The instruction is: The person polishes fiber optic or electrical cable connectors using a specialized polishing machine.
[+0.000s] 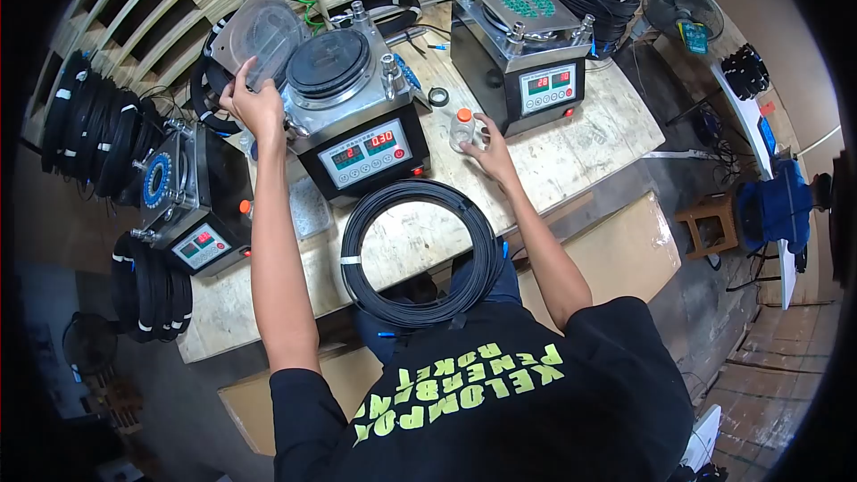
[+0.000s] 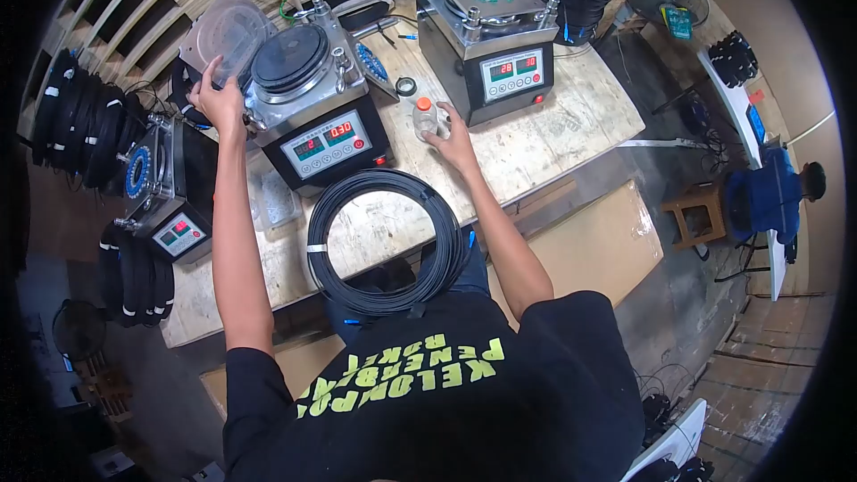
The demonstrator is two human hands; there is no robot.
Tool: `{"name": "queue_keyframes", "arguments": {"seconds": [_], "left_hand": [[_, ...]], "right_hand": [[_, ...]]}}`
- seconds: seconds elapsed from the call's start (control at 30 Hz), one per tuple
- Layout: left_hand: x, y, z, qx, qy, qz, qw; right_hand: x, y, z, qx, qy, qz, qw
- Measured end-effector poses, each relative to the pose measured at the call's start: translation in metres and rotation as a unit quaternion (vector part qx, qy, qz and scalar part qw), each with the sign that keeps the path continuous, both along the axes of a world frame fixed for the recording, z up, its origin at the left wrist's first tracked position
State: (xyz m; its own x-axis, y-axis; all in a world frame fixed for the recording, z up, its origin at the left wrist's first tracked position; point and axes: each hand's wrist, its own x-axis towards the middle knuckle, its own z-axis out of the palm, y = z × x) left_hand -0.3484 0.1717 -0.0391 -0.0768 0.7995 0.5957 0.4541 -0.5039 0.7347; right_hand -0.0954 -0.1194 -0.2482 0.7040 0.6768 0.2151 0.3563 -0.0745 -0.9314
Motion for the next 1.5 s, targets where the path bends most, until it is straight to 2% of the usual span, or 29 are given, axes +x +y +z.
{"name": "queue_keyframes", "arguments": {"seconds": [0.1,0.13,0.23,0.3,0.4,0.43,0.5,0.57,0.63,0.7,0.77,0.93,1.03,1.17,1.27,1.43,1.5], "left_hand": [[0.0,0.005,-0.003,-0.004,0.003,-0.004,1.0],[0.0,0.006,-0.003,-0.003,0.0,-0.01,1.0],[-0.001,0.007,-0.003,-0.006,-0.01,-0.022,1.0],[-0.002,0.009,-0.005,0.015,0.005,-0.025,1.0],[-0.002,0.005,-0.003,0.043,0.011,-0.014,0.999],[-0.002,0.001,-0.002,0.039,0.005,-0.012,0.999],[-0.002,0.01,-0.012,0.055,-0.02,-0.034,0.998],[0.0,0.002,-0.006,0.038,-0.049,-0.035,0.997],[0.001,-0.006,0.001,0.007,-0.059,-0.027,0.998],[0.002,-0.01,0.005,-0.01,-0.062,-0.021,0.998],[0.001,-0.012,0.006,-0.015,-0.067,-0.023,0.997],[0.002,-0.01,0.005,-0.022,-0.075,-0.024,0.997],[0.002,-0.011,0.007,-0.034,-0.081,-0.019,0.996],[0.003,-0.012,0.006,-0.04,-0.091,-0.014,0.995],[0.003,-0.011,0.006,-0.05,-0.093,-0.008,0.994],[0.004,-0.014,0.008,-0.053,-0.094,0.006,0.994],[0.005,-0.013,0.008,-0.054,-0.096,0.017,0.994]], "right_hand": [[0.001,0.013,-0.018,0.006,-0.069,-0.003,0.998],[0.001,0.018,-0.021,0.02,-0.058,-0.004,0.998],[0.001,0.026,-0.007,0.053,0.027,0.018,0.998],[-0.003,0.037,0.011,0.131,0.099,0.045,0.985],[0.007,0.056,0.068,0.089,-0.048,0.056,0.993],[0.013,0.069,0.083,0.151,-0.057,0.088,0.983],[0.013,0.082,0.14,0.123,-0.124,0.11,0.978],[0.016,0.097,0.182,0.089,-0.321,0.094,0.938],[0.007,0.108,0.225,0.063,-0.426,0.102,0.897],[-0.001,0.12,0.253,0.03,-0.463,0.117,0.878],[-0.013,0.131,0.274,-0.016,-0.541,0.118,0.832],[-0.04,0.156,0.307,-0.092,-0.722,0.116,0.676],[-0.057,0.167,0.308,-0.049,-0.766,0.154,0.623],[-0.081,0.184,0.311,-0.025,-0.788,0.195,0.583],[-0.097,0.205,0.312,-0.001,-0.801,0.187,0.569],[-0.095,0.246,0.308,-0.001,-0.817,0.158,0.555],[-0.087,0.261,0.305,-0.014,-0.808,0.152,0.569]]}}
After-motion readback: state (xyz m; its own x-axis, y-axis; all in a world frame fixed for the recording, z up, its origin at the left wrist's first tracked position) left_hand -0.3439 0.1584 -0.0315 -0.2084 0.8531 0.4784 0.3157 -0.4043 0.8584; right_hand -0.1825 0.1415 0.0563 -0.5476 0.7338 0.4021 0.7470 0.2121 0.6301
